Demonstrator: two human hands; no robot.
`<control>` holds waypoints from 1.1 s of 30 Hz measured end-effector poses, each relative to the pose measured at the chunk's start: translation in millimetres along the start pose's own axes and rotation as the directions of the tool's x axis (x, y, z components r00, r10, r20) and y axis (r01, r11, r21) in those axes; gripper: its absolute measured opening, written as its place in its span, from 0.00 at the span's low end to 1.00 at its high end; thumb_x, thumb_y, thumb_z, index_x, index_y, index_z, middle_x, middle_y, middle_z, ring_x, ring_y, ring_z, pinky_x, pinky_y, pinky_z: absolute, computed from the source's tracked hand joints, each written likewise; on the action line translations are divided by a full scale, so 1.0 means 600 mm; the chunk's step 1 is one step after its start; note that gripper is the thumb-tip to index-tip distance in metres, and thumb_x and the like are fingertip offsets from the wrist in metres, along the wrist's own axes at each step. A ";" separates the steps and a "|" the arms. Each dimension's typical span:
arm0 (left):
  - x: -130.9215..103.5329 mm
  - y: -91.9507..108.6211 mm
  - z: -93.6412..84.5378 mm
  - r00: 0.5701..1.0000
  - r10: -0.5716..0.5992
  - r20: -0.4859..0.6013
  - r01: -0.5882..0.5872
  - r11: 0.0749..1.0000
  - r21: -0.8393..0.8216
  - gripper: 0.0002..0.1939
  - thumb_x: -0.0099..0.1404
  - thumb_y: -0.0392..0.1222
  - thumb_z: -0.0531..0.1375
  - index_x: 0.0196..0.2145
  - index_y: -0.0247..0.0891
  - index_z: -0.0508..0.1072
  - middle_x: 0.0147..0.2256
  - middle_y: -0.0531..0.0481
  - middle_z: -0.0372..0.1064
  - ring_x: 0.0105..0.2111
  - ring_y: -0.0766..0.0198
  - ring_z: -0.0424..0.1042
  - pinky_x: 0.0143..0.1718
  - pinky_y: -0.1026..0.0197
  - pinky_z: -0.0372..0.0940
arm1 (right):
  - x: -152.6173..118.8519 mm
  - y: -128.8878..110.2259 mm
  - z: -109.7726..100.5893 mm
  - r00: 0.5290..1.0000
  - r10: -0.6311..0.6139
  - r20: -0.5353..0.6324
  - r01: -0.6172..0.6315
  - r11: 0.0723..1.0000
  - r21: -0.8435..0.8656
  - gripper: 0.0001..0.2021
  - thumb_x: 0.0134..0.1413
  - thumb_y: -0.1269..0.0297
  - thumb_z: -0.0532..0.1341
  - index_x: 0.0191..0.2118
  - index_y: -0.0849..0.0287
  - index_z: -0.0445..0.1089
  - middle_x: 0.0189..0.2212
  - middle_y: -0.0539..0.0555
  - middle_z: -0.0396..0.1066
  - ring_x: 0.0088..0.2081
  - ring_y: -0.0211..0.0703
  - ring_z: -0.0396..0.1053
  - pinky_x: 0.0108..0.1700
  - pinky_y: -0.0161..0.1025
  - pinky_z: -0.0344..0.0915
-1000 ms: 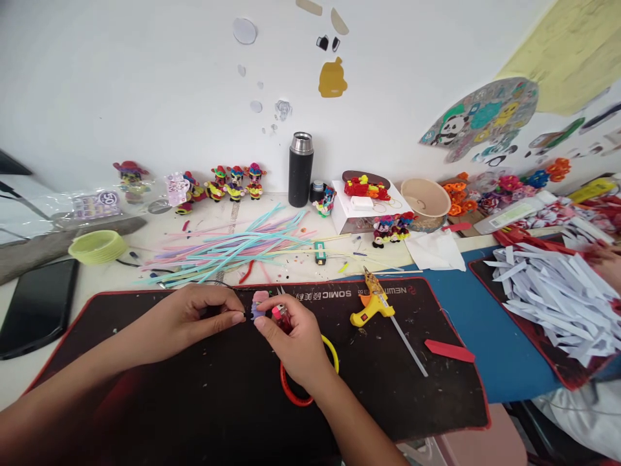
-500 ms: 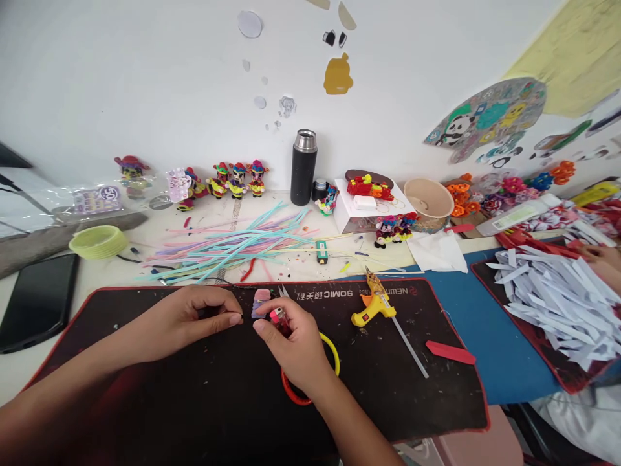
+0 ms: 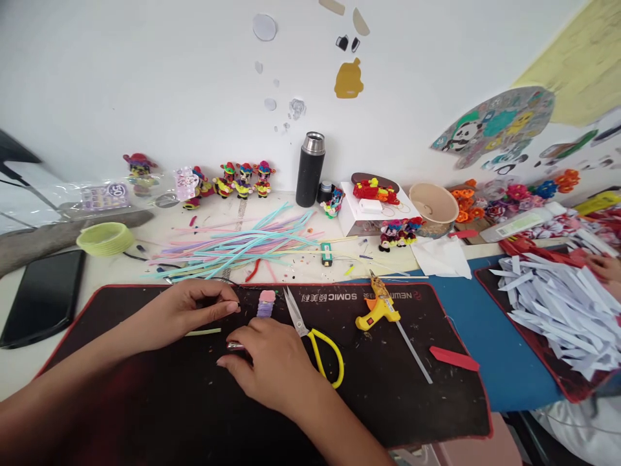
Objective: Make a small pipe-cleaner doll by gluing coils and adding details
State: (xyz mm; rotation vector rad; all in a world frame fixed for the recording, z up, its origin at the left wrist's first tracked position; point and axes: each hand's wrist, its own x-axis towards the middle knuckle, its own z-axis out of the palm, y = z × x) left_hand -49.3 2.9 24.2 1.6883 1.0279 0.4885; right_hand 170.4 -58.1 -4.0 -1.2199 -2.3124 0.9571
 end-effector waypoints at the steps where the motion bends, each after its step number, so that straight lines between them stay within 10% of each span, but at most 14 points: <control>1: -0.001 -0.003 -0.002 1.000 -0.003 -0.005 0.003 1.000 -0.001 0.20 0.74 0.57 0.60 0.35 0.38 0.80 0.32 0.51 0.76 0.34 0.62 0.71 0.37 0.63 0.65 | 0.002 0.000 0.001 1.000 -0.002 0.003 0.002 1.000 -0.021 0.11 0.67 0.56 0.69 0.49 0.56 0.80 0.42 0.56 0.81 0.44 0.51 0.77 0.46 0.43 0.68; 11: -0.007 -0.013 -0.001 0.999 0.016 -0.041 -0.017 0.999 -0.037 0.17 0.74 0.53 0.61 0.35 0.39 0.80 0.32 0.52 0.76 0.34 0.63 0.72 0.37 0.63 0.66 | 0.008 0.001 0.001 0.995 -0.033 -0.090 0.040 0.996 0.078 0.09 0.66 0.61 0.69 0.48 0.58 0.81 0.42 0.57 0.80 0.45 0.52 0.77 0.50 0.45 0.69; 18: -0.009 -0.006 0.008 0.999 0.030 -0.045 -0.030 0.999 0.014 0.17 0.75 0.53 0.60 0.36 0.39 0.80 0.32 0.52 0.76 0.33 0.63 0.71 0.35 0.64 0.64 | 0.004 0.017 -0.012 0.948 0.237 -0.214 -0.119 0.884 0.452 0.08 0.69 0.62 0.63 0.39 0.55 0.79 0.29 0.50 0.77 0.31 0.43 0.72 0.36 0.39 0.66; 33: -0.009 0.017 0.029 0.996 0.090 0.001 -0.089 0.983 0.159 0.15 0.76 0.49 0.58 0.36 0.39 0.79 0.27 0.54 0.72 0.28 0.66 0.68 0.31 0.65 0.60 | 0.000 0.024 -0.017 0.925 0.368 -0.094 -0.168 0.619 0.767 0.14 0.63 0.50 0.66 0.37 0.56 0.74 0.21 0.44 0.65 0.23 0.37 0.63 0.29 0.36 0.62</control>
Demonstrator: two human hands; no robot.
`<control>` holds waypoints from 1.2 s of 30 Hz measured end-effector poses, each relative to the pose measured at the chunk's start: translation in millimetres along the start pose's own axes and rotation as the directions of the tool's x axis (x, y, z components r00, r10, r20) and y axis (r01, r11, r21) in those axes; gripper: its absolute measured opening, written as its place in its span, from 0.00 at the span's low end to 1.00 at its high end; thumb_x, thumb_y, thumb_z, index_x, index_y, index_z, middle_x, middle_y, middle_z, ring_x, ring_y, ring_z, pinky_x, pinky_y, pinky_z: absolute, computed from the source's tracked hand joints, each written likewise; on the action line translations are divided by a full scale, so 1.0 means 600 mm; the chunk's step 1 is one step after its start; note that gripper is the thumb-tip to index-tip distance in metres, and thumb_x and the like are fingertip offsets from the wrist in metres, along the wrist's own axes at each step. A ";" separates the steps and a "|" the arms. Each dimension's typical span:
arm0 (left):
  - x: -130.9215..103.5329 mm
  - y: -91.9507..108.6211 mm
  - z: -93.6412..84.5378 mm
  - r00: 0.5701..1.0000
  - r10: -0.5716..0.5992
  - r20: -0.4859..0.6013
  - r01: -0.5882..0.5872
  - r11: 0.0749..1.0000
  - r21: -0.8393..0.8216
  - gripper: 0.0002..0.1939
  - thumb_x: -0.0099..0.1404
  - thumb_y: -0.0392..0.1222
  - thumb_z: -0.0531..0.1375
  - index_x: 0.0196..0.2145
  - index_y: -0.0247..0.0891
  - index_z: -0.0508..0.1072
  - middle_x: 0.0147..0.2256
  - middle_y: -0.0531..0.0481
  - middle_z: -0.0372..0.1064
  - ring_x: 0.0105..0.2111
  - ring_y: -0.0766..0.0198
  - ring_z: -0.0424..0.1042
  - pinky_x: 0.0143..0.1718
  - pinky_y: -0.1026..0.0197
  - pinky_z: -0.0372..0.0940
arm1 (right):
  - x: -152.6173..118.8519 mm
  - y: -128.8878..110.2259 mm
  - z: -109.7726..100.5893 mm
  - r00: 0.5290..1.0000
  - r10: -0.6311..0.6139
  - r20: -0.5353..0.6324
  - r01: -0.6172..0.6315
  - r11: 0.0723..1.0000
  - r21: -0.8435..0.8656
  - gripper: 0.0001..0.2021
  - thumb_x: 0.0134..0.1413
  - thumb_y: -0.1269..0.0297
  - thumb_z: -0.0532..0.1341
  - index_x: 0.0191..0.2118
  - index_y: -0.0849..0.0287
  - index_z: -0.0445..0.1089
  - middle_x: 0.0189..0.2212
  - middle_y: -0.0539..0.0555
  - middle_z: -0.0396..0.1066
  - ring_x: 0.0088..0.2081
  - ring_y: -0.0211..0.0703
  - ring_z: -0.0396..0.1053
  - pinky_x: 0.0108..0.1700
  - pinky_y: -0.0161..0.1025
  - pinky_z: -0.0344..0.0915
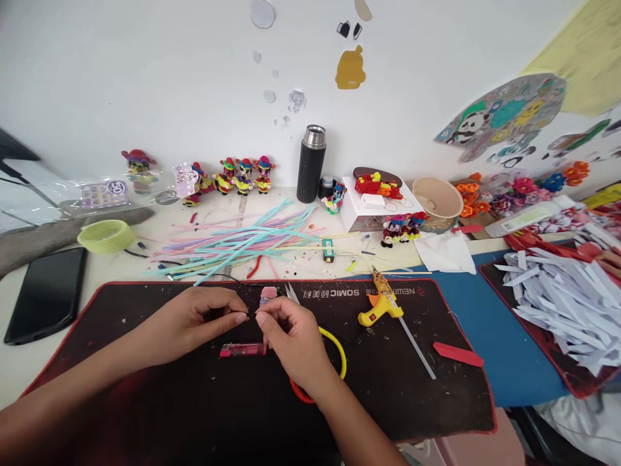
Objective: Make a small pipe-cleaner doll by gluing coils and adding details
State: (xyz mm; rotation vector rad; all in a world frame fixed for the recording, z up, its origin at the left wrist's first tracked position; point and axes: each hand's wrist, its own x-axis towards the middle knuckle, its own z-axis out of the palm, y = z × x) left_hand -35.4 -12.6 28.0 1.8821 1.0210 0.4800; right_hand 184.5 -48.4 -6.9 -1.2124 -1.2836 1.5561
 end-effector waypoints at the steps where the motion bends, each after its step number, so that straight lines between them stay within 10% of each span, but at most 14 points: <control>1: 0.001 0.000 0.001 1.000 0.003 0.001 -0.003 1.000 0.002 0.15 0.76 0.49 0.58 0.36 0.39 0.79 0.28 0.54 0.72 0.28 0.66 0.68 0.31 0.65 0.60 | 0.000 0.000 0.000 1.000 0.001 -0.001 -0.001 1.000 0.001 0.14 0.63 0.50 0.66 0.37 0.56 0.73 0.21 0.44 0.64 0.23 0.37 0.62 0.28 0.36 0.61; 10: 0.004 0.004 0.016 0.991 0.082 -0.108 -0.072 0.993 0.092 0.11 0.74 0.47 0.62 0.50 0.43 0.78 0.32 0.54 0.72 0.30 0.65 0.70 0.32 0.65 0.63 | -0.004 0.001 -0.005 1.000 0.000 -0.027 0.000 1.000 -0.008 0.12 0.64 0.54 0.66 0.34 0.56 0.71 0.20 0.42 0.60 0.23 0.36 0.56 0.27 0.35 0.54; 36: 0.015 -0.006 0.038 0.903 0.396 -0.168 -0.357 0.908 0.221 0.05 0.75 0.35 0.62 0.41 0.38 0.79 0.33 0.51 0.78 0.31 0.66 0.77 0.33 0.67 0.66 | -0.009 0.014 -0.008 1.000 0.020 -0.020 -0.019 0.997 0.078 0.13 0.64 0.52 0.66 0.34 0.56 0.71 0.18 0.40 0.55 0.18 0.33 0.50 0.22 0.33 0.47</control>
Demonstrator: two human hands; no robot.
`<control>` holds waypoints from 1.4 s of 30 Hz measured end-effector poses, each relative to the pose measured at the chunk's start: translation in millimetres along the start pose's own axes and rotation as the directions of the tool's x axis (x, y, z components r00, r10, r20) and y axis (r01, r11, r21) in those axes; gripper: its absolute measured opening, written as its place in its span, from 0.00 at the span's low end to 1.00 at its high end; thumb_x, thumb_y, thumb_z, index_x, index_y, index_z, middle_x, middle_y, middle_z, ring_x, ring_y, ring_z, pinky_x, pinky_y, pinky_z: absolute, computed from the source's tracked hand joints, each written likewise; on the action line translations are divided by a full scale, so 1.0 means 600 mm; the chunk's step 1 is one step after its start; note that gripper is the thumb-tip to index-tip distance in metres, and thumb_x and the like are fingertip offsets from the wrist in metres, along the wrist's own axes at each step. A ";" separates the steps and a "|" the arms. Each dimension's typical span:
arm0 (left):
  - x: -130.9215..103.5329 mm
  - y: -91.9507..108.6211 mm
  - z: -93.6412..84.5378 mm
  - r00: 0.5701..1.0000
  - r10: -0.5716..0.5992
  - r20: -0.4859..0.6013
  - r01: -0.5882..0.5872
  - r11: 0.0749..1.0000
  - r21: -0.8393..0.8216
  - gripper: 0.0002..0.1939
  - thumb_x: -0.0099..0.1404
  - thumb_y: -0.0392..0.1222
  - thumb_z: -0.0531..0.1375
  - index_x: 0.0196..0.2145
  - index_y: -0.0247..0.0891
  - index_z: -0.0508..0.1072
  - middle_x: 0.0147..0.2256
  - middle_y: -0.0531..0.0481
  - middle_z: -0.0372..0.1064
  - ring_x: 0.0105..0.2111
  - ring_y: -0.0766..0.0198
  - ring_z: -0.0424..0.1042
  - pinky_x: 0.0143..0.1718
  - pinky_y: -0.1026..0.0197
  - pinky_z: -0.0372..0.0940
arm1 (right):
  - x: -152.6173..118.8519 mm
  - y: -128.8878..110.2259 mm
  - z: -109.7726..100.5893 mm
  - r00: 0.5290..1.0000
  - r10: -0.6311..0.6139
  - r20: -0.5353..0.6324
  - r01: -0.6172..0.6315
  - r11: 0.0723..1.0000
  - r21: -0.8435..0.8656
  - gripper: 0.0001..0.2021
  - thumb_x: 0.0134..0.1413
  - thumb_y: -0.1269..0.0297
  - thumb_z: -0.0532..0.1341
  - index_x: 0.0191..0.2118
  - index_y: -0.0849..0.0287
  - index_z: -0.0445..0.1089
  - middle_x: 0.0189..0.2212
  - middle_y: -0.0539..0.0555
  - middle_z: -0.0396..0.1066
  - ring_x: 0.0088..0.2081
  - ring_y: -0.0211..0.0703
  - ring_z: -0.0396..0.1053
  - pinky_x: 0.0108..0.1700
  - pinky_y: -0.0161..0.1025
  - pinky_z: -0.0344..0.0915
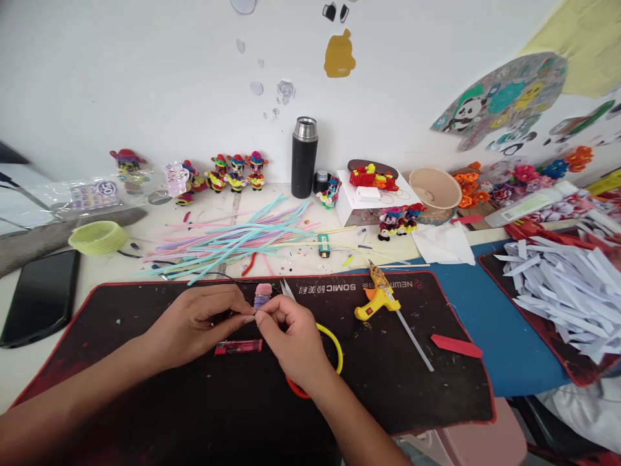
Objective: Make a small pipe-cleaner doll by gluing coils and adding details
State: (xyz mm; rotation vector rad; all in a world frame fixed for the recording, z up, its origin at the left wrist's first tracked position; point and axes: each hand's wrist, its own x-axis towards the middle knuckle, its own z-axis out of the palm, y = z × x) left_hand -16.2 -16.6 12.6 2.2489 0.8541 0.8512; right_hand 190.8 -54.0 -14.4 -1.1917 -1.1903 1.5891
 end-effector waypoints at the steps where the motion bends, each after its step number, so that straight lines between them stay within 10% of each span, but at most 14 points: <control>1: 0.000 -0.001 0.000 1.000 0.008 -0.001 -0.008 1.000 0.007 0.05 0.75 0.35 0.62 0.41 0.38 0.79 0.32 0.51 0.78 0.31 0.66 0.77 0.33 0.67 0.66 | 0.000 0.001 0.000 1.000 0.000 0.002 0.000 1.000 0.000 0.14 0.64 0.52 0.67 0.34 0.56 0.71 0.18 0.40 0.55 0.18 0.33 0.50 0.22 0.33 0.47; 42: -0.006 -0.006 0.007 0.959 -0.282 0.002 0.279 0.950 -0.138 0.06 0.72 0.41 0.64 0.41 0.41 0.83 0.33 0.53 0.81 0.31 0.65 0.77 0.35 0.66 0.68 | 0.000 0.005 0.000 0.999 0.039 -0.028 -0.038 0.999 0.031 0.16 0.63 0.49 0.67 0.33 0.56 0.68 0.20 0.40 0.52 0.18 0.31 0.48 0.20 0.32 0.44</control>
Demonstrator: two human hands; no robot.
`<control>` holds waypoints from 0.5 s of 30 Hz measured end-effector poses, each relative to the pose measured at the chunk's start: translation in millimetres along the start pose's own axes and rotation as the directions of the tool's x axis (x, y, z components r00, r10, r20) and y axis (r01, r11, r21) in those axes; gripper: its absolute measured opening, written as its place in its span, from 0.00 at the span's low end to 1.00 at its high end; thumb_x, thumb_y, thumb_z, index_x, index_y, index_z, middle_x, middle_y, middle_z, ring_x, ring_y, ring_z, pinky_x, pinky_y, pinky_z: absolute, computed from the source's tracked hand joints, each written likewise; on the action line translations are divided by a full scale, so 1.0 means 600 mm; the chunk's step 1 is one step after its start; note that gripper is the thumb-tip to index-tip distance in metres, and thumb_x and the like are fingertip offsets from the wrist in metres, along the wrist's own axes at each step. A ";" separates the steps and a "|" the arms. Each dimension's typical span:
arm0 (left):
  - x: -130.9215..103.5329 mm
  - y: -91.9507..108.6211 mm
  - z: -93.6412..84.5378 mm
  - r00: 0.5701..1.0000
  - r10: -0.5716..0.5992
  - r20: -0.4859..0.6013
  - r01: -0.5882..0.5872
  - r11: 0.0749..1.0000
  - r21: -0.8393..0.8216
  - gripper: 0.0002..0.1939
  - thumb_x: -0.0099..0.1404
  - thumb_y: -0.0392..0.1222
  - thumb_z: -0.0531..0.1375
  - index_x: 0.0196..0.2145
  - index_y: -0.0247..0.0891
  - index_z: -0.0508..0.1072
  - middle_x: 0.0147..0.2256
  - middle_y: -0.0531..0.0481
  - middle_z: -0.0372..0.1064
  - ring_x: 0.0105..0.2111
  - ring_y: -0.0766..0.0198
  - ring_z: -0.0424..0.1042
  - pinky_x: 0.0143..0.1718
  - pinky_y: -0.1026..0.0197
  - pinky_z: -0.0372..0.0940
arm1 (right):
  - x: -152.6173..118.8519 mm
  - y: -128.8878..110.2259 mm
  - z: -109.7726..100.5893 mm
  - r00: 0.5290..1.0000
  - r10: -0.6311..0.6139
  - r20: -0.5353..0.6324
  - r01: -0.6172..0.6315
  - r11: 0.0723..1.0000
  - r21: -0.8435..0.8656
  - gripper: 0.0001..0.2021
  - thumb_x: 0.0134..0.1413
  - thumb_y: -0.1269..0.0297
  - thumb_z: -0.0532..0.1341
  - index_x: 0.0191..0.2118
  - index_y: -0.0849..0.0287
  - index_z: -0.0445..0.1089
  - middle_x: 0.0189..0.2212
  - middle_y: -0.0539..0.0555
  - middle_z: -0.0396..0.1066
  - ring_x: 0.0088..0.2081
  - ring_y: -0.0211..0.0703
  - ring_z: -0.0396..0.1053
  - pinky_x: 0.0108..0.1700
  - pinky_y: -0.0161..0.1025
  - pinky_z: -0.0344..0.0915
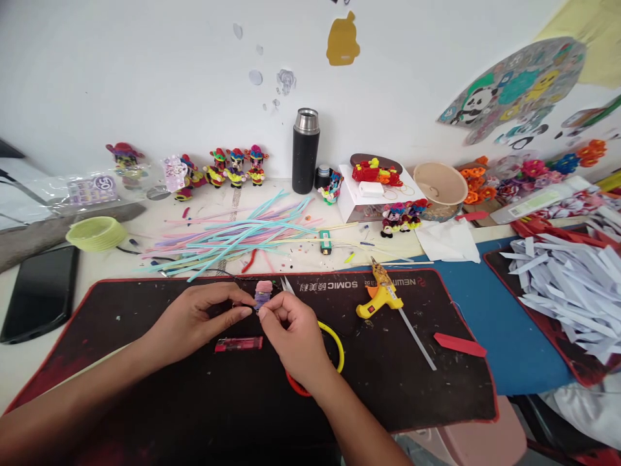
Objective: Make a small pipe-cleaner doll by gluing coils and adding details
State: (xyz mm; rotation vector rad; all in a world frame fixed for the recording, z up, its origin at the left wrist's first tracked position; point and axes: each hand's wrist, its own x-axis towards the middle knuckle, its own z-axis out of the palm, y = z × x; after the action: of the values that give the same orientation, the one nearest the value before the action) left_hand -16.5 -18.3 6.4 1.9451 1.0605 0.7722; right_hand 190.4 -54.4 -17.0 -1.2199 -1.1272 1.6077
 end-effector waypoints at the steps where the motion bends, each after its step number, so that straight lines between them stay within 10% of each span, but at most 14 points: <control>1: 0.000 0.000 0.000 1.000 -0.010 0.009 0.010 1.000 -0.003 0.06 0.72 0.42 0.64 0.40 0.41 0.83 0.33 0.53 0.81 0.31 0.65 0.77 0.34 0.66 0.68 | 0.000 0.000 0.001 1.000 -0.001 0.003 0.001 1.000 0.001 0.16 0.63 0.49 0.67 0.33 0.56 0.68 0.20 0.40 0.52 0.18 0.31 0.48 0.20 0.32 0.44; 15: -0.005 0.007 0.005 0.995 0.097 -0.008 -0.097 0.992 0.077 0.05 0.73 0.36 0.62 0.39 0.39 0.79 0.32 0.54 0.77 0.30 0.68 0.73 0.32 0.68 0.65 | -0.001 -0.001 0.002 0.999 -0.014 0.030 0.011 0.996 0.090 0.20 0.60 0.43 0.69 0.40 0.56 0.71 0.20 0.40 0.57 0.18 0.31 0.50 0.20 0.33 0.46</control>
State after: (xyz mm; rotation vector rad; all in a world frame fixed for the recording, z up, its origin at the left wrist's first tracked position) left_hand -13.9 -23.1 7.9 2.0725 1.0220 0.8068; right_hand 189.1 -54.8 -16.1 -1.1311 -1.0684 1.6547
